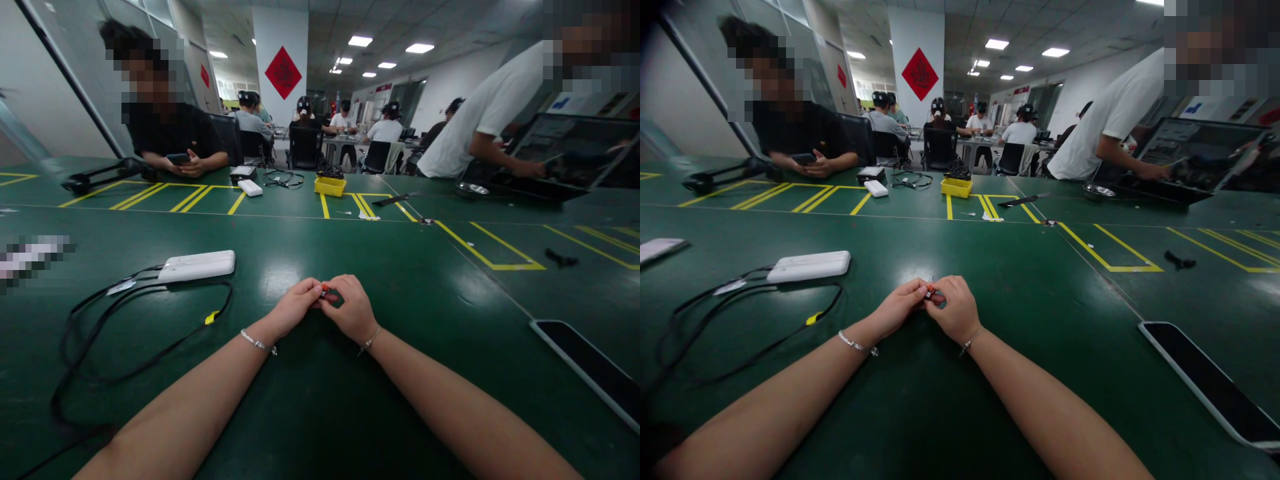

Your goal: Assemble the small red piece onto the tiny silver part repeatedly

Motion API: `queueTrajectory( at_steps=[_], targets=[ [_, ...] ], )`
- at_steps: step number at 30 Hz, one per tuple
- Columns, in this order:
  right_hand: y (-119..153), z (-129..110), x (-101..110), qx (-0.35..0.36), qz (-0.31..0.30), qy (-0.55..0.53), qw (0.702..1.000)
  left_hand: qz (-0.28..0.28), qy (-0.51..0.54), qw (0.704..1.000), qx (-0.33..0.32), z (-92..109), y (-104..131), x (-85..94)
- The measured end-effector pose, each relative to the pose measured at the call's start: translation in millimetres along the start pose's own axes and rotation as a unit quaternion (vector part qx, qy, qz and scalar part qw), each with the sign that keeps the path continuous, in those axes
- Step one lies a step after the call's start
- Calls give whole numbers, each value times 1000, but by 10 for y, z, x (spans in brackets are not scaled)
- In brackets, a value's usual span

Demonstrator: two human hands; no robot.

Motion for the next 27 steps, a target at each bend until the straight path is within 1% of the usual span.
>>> queueTrajectory(
  at_steps=[7, 11, 17, 21, 27],
  targets=[
    [-12, -17, -11, -1, -8, -1, 1000, -10, 15, 1000, 12, -40, -32, 21],
    [-19, -32, -14, -16, -4, 10, 1000, -17, 26, 999, 21, -66, -67, 20],
    [0, -41, -21, -29, -4, 33, 999, -20, -15, 999, 23, -88, -88, 23],
    [26, -19, -6, -25, 6, 42, 999, -18, -21, 999, 22, -45, -75, 10],
    [20, -2, -3, -49, -11, 47, 998, -6, -66, 997, 31, -10, -57, 13]
  ],
)
Point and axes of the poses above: each hand's wrist, its own y-axis away from the middle knuckle, its own x-axis out of the back of the hand, z = x × y, the point moved 4 cm from there along -y, towards the middle knuckle, and after that the axes turned 15 degrees about -y, right-handed, at the moved point
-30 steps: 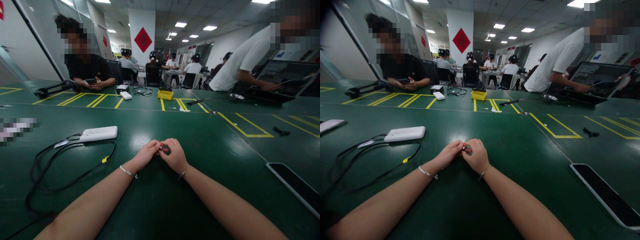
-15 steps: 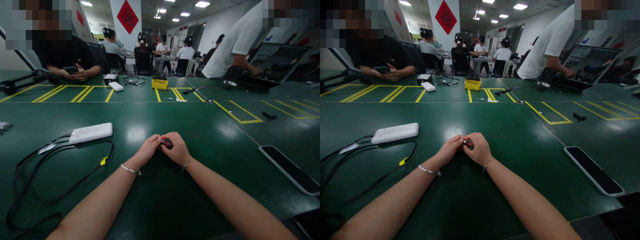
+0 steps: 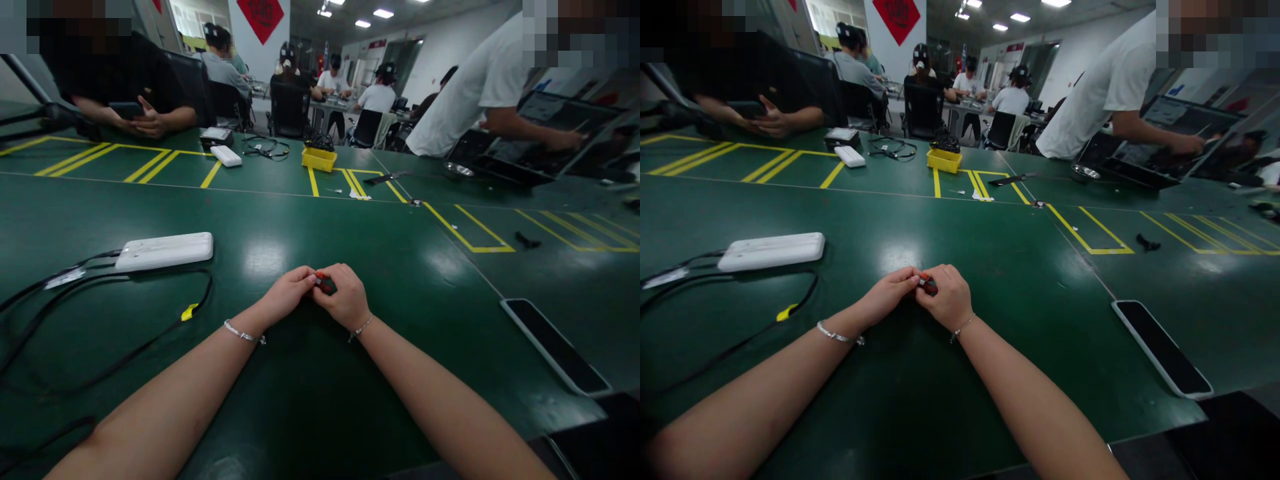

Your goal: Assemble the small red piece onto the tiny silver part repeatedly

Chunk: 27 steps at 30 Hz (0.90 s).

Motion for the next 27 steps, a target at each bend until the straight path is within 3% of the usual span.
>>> queueTrajectory(
  at_steps=[7, 16, 21, 24, 27],
  targets=[
    [-8, 17, -4, -14, -30, 15, 999, -5, -147, 989, 1, 51, 25, 15],
    [22, 10, 46, -4, -70, 58, 996, -1, -227, 974, -23, 77, 42, -11],
    [-16, 71, 54, -56, -93, 80, 991, -6, -222, 974, -34, 94, 64, -20],
    [-78, 247, 241, -117, -89, 132, 980, 2, -155, 987, -39, 73, 85, -29],
    [-69, 588, 661, -221, -59, 218, 949, 13, -149, 987, -55, 55, 108, -27]
  ],
)
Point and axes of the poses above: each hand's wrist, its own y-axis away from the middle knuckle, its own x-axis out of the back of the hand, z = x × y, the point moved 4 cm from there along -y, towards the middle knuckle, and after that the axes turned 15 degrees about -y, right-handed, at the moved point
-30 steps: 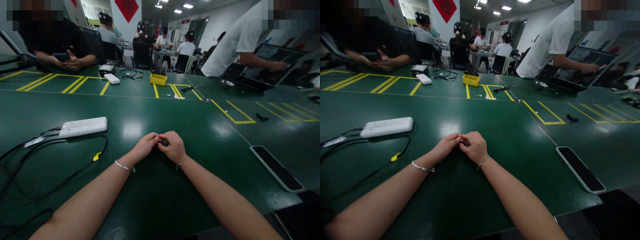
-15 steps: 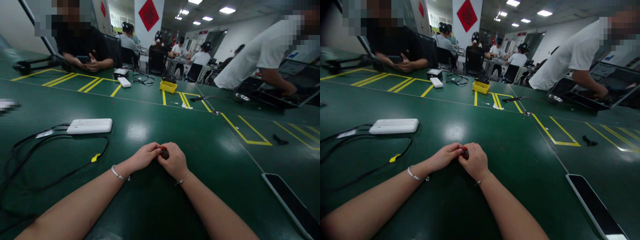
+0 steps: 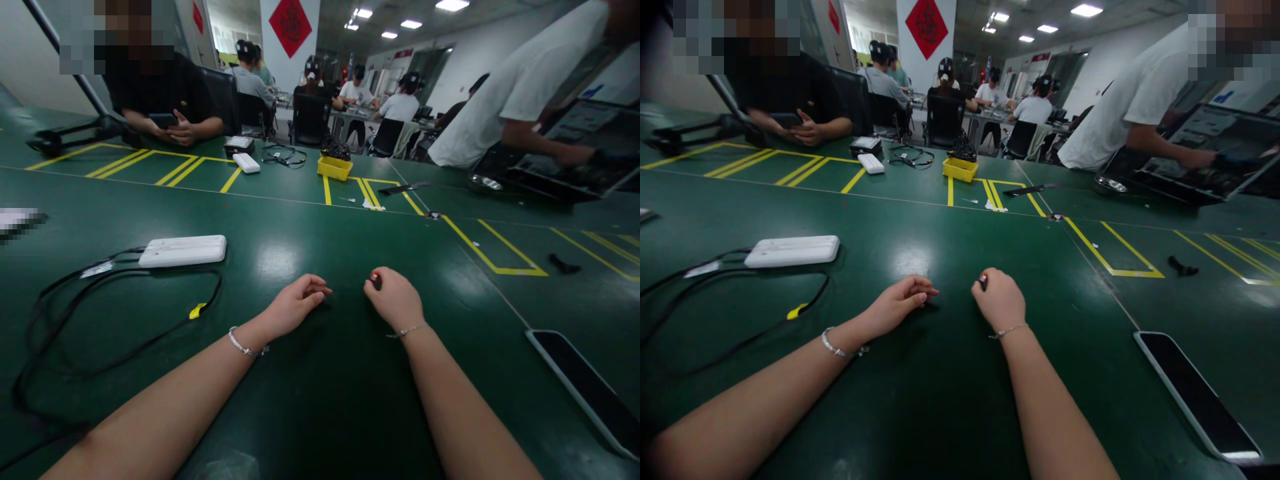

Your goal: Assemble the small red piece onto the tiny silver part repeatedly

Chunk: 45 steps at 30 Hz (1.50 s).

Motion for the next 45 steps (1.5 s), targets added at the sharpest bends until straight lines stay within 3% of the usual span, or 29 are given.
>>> queueTrajectory(
  at_steps=[5, 8, 19, 22, 25, 27, 30, 32, 34, 36, 39, 42, 45],
  targets=[
    [-34, 948, 389, -204, 75, 92, 972, 72, -126, 989, -6, -43, 13, 109],
    [-3, 1269, 421, -245, 97, 100, 960, 94, -148, 985, 9, -78, 3, 161],
    [48, 1443, 336, -249, 157, 60, 954, 60, -302, 951, -6, 0, 44, 130],
    [5, 1239, 338, -197, 182, 50, 962, 64, -313, 947, -11, -10, 35, 124],
    [-17, 702, 222, -55, 158, -3, 986, 65, -326, 943, -21, -13, 31, 110],
    [38, 233, 53, 56, 95, -63, 992, 66, -340, 937, -36, -9, 29, 91],
    [217, -401, -255, 201, -31, -125, 971, 67, -371, 923, -70, 0, 28, 47],
    [319, -637, -403, 263, -99, -140, 949, 52, -396, 913, -88, -2, 30, 10],
    [325, -662, -441, 281, -130, -133, 941, 30, -418, 903, -91, -12, 36, -16],
    [213, -471, -356, 238, -112, -102, 959, 7, -437, 895, -95, -15, 45, -34],
    [-36, 125, -44, 62, 0, -7, 998, -7, -447, 890, -91, -18, 51, -30],
    [-134, 780, 284, -142, 104, 91, 980, -17, -448, 890, -86, -19, 49, -19],
    [-113, 1185, 400, -256, 81, 115, 956, -24, -451, 888, -86, -12, 47, -8]
  ],
)
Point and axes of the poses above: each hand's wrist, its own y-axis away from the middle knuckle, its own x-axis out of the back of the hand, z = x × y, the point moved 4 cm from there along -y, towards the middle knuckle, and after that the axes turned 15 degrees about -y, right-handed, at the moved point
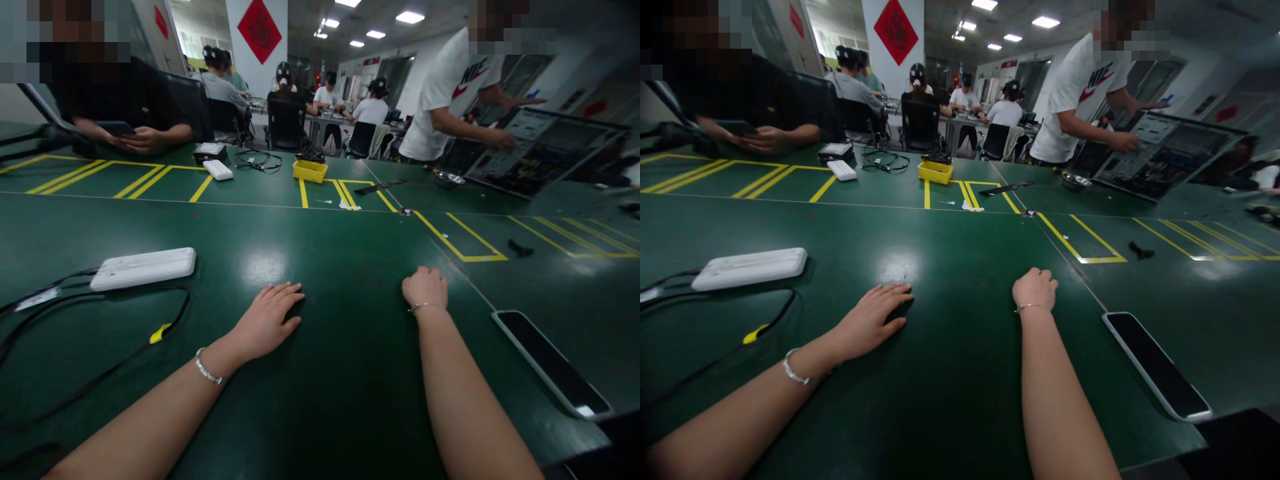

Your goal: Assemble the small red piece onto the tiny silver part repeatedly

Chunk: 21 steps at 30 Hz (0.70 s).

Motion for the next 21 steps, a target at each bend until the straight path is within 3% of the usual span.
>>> queueTrajectory(
  at_steps=[3, 10, 14, 17, 21],
  targets=[
    [-24, 96, -31, -24, -53, 1, 998, 0, 4, 1000, -2, 3, 4, 20],
    [44, 23, 57, -13, -101, 11, 995, 10, 15, 1000, -1, 1, 12, 23],
    [215, -305, 143, 79, -57, -77, 992, 23, 22, 999, 2, 11, -3, 34],
    [595, -829, 70, 206, -73, -267, 939, 48, 33, 998, 21, 46, -11, 80],
    [1192, -1405, -225, 231, -211, -438, 843, 64, 58, 993, 85, 72, 0, 117]
  ],
)
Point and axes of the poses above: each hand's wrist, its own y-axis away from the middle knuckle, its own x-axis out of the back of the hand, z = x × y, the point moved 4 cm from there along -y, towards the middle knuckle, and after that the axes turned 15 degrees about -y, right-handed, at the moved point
